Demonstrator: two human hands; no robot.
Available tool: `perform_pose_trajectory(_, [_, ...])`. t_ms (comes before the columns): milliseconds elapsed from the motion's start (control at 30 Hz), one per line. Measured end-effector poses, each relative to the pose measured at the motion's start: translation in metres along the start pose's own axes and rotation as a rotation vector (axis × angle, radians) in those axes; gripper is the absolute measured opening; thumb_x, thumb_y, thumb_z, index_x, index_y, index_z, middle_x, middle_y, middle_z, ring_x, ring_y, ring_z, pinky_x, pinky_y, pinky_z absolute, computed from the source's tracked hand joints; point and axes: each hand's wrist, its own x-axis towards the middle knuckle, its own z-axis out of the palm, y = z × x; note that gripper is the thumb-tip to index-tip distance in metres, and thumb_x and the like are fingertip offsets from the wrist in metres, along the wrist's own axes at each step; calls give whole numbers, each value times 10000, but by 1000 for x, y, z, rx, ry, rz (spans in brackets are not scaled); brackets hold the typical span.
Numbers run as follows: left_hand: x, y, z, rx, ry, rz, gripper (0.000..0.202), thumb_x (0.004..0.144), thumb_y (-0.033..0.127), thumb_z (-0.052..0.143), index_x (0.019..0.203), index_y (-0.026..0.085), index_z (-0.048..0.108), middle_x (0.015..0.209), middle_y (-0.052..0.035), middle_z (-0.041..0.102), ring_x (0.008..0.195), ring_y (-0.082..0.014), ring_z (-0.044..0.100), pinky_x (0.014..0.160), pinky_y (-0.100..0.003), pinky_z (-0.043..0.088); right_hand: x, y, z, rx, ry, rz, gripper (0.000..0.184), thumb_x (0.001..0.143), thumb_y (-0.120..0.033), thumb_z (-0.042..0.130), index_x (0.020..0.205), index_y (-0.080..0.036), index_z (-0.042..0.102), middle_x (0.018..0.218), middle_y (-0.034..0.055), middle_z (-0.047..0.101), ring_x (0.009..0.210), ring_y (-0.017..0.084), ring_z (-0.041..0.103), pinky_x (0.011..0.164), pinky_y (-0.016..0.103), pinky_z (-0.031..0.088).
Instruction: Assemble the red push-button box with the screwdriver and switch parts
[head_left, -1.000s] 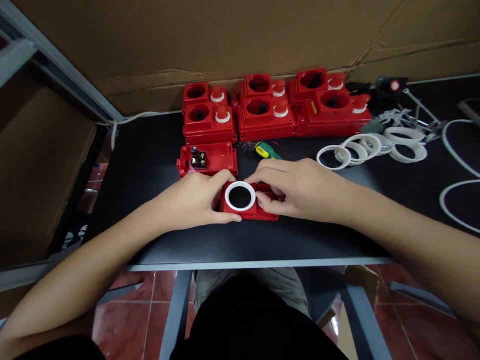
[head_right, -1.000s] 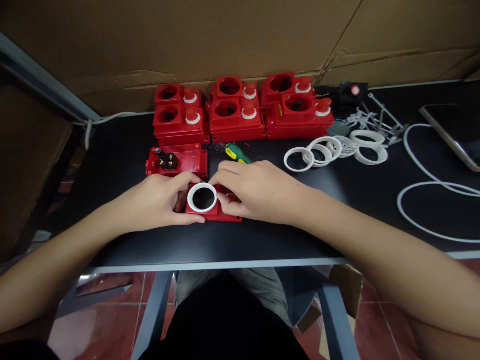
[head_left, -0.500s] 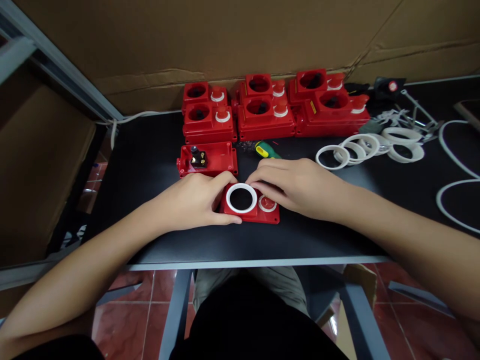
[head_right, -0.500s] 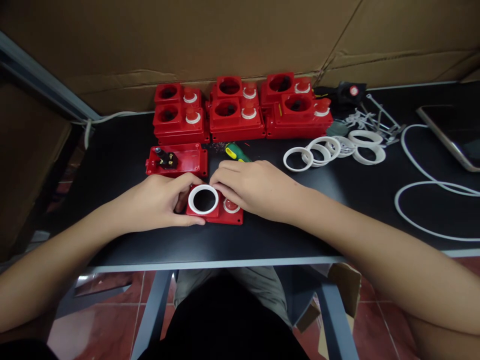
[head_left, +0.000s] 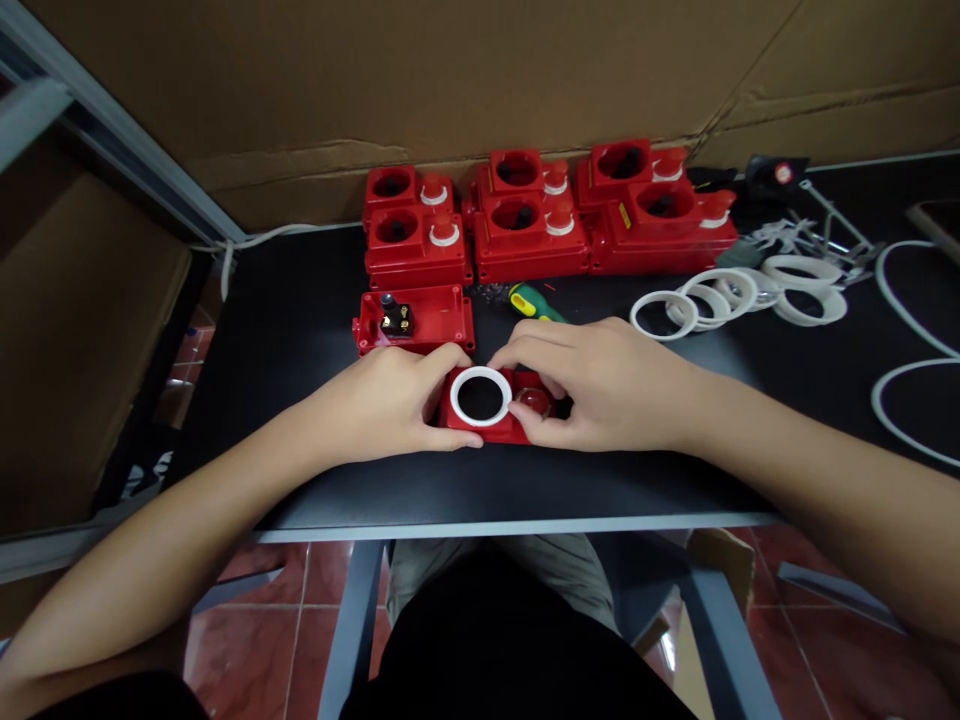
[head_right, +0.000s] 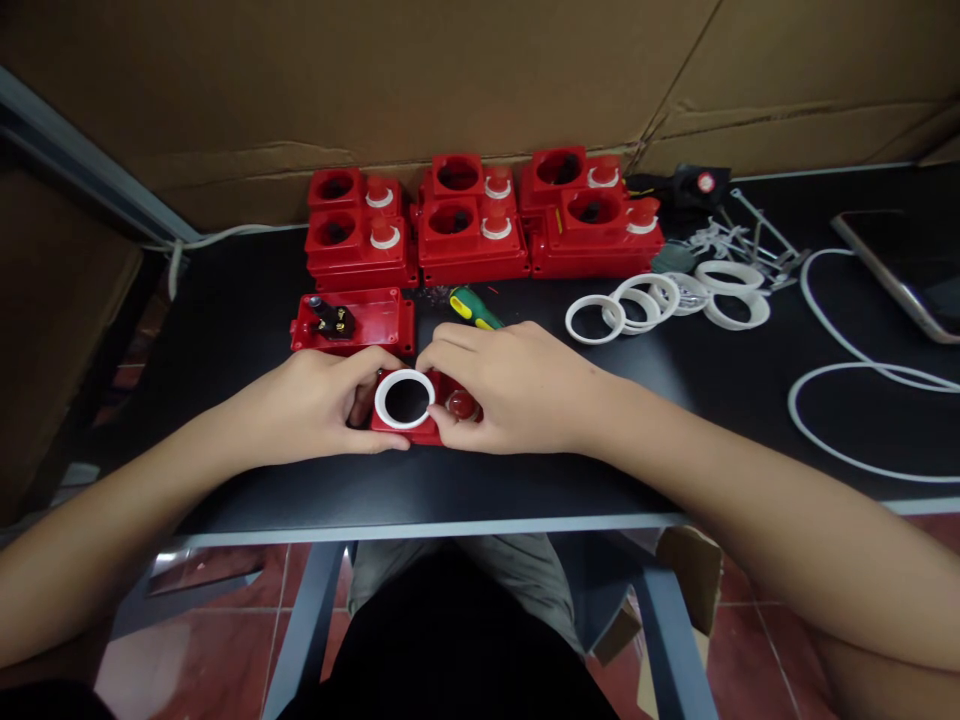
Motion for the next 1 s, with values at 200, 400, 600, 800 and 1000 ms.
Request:
perform_pose_trajectory(200, [0, 0, 0, -6, -8, -6, 518, 874, 560, 918, 1150, 201, 665, 784, 18, 747, 624, -175, 700, 571, -256, 430, 0, 0, 2, -8, 25, 2, 264, 994, -307, 647, 1189, -160, 747, 1031, 60, 773, 697, 130, 640, 572, 264, 339])
perform_pose_trajectory(400, [1, -1, 0, -12, -25, -17, 549, 875, 575, 917, 1185, 198, 666, 838, -3, 776, 670, -190, 725, 598, -259, 450, -1, 4, 1, -24, 10, -34, 264, 1052, -309, 609, 1214, -156, 750, 1022, 61, 769, 704, 133, 633, 572, 269, 336])
perform_pose_trajectory(600, [0, -1, 0, -2, -25, -11, 541, 876, 546, 925, 1193, 184, 676, 831, 7, 769, 666, -179, 717, 610, -258, 450, 0, 9, 0, -2, 15, -68, 211, 1093, -265, 597, 1209, -172, 748, 1006, 29, 755, 677, 112, 613, 574, 269, 346])
perform_pose_trajectory(800, [0, -3, 0, 3, -22, 27, 536, 884, 543, 920, 1197, 182, 679, 826, 14, 760, 662, -170, 709, 603, -251, 443, 1, 14, 6, 10, 47, -83, 224, 1159, -280, 559, 1204, -168, 748, 1086, 52, 795, 893, 180, 748, 668, 300, 433])
perform_pose_trajectory(1000, [-1, -3, 0, -25, -19, 37, 536, 880, 555, 923, 1186, 185, 685, 837, 13, 757, 683, -172, 711, 596, -244, 442, 2, 8, 0, -1, -32, -17, 295, 1181, -310, 472, 1209, -172, 731, 1128, 73, 779, 895, 187, 724, 675, 306, 431])
